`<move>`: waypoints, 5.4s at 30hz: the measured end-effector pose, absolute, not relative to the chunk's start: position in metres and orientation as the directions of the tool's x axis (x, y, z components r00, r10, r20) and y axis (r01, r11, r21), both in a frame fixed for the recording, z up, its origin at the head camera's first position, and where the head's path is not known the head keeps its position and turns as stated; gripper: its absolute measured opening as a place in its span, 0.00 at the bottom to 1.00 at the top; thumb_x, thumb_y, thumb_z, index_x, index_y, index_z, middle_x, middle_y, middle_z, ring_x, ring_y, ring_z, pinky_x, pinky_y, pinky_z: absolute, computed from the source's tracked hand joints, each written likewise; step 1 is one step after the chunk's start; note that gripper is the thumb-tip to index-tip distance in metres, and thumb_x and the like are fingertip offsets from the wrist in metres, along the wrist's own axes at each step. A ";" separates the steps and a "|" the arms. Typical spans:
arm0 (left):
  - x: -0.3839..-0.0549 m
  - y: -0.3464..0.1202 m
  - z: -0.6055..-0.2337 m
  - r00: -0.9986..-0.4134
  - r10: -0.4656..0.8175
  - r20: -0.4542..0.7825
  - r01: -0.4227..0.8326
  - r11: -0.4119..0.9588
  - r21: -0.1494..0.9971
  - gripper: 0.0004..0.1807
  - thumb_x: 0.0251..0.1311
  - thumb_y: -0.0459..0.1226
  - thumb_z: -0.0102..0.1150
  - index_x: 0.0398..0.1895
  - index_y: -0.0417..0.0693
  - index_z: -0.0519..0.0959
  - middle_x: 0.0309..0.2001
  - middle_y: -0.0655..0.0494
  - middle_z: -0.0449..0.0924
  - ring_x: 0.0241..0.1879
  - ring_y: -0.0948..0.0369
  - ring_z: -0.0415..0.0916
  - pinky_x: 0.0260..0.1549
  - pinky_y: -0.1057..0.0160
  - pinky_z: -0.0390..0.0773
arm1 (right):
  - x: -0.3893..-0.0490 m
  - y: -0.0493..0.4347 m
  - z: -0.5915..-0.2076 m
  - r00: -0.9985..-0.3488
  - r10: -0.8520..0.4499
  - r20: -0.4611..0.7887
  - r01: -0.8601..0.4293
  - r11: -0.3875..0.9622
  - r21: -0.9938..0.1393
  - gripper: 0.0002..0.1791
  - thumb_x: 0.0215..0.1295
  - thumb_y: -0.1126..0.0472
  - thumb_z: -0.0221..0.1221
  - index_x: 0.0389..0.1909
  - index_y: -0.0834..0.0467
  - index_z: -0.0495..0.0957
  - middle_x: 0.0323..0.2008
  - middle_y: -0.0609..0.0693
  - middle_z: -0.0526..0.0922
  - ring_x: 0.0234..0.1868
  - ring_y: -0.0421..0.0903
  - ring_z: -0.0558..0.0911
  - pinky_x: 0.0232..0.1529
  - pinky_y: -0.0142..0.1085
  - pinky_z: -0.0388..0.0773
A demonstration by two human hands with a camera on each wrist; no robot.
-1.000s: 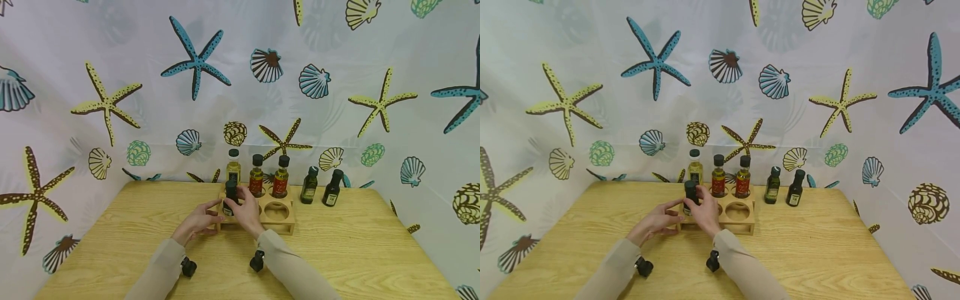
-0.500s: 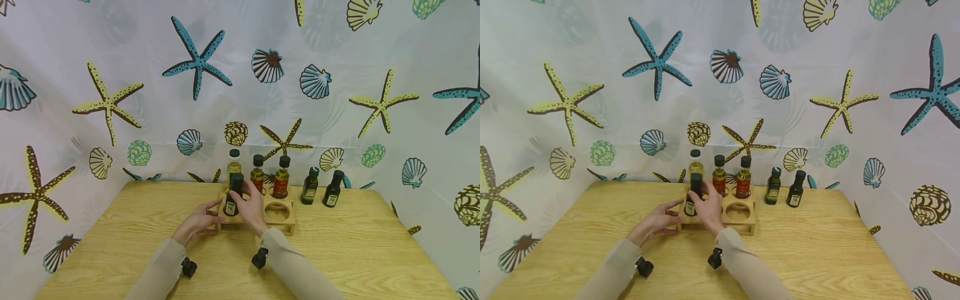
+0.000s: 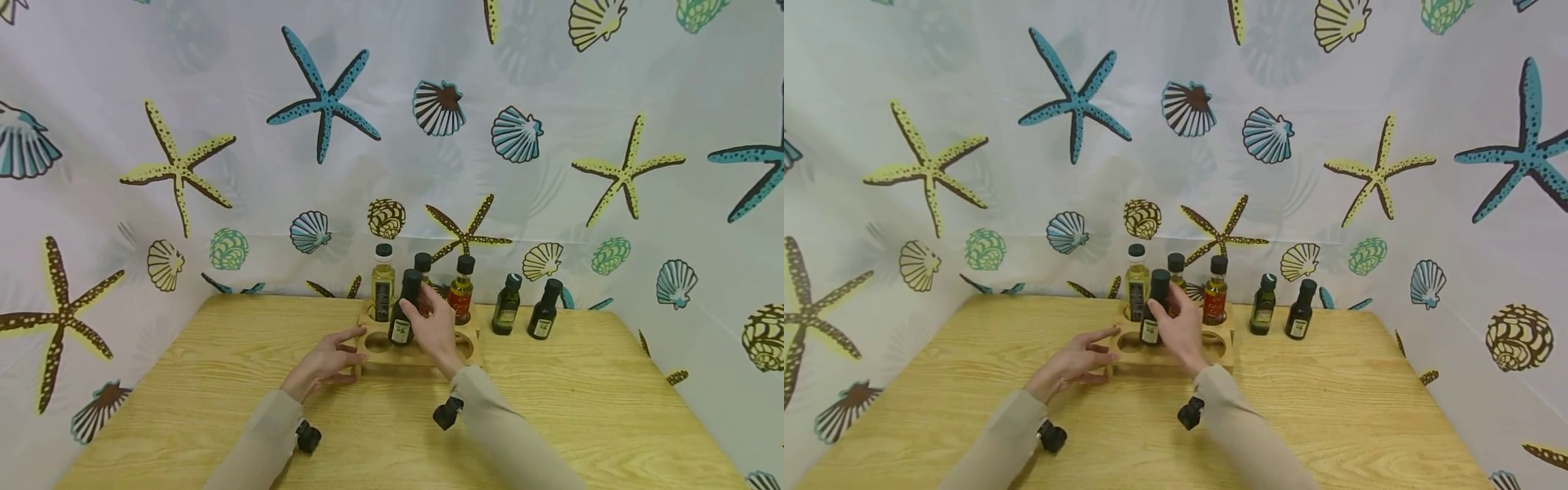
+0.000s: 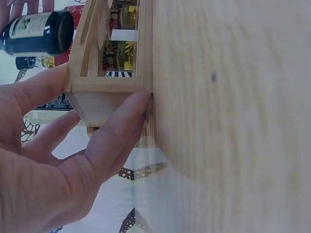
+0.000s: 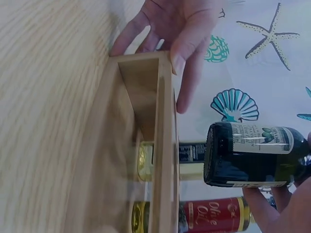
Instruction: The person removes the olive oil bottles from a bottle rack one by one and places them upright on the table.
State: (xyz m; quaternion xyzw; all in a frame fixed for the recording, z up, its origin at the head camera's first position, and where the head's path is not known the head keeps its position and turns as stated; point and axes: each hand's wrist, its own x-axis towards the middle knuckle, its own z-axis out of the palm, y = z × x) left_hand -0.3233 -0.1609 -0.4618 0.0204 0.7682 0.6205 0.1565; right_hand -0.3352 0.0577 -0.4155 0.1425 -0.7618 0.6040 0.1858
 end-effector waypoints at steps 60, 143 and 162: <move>-0.321 -0.161 -0.458 -0.944 0.254 -0.209 -0.145 0.248 0.958 0.37 0.65 0.33 0.61 0.76 0.57 0.59 0.69 0.30 0.60 0.59 0.44 0.75 0.44 0.49 0.84 | -0.346 0.220 -0.420 -0.959 0.076 0.274 -0.255 0.195 -0.947 0.31 0.69 0.62 0.60 0.72 0.58 0.64 0.66 0.61 0.73 0.60 0.44 0.75 0.66 0.45 0.71; -0.322 -0.161 -0.459 -0.945 0.237 -0.227 -0.165 0.253 0.953 0.36 0.66 0.32 0.58 0.76 0.58 0.59 0.70 0.31 0.59 0.65 0.39 0.67 0.45 0.48 0.83 | -0.359 0.314 -0.448 -0.958 0.240 0.156 -0.057 0.376 -0.925 0.40 0.71 0.56 0.58 0.77 0.60 0.51 0.70 0.67 0.63 0.70 0.62 0.65 0.69 0.53 0.65; -0.323 -0.160 -0.461 -0.948 0.226 -0.222 -0.165 0.247 0.955 0.36 0.66 0.32 0.58 0.76 0.57 0.60 0.69 0.31 0.60 0.64 0.40 0.68 0.44 0.48 0.84 | -0.367 0.337 -0.454 -0.954 0.279 0.113 0.001 0.377 -0.926 0.40 0.73 0.55 0.54 0.78 0.59 0.46 0.73 0.67 0.59 0.73 0.63 0.61 0.70 0.55 0.62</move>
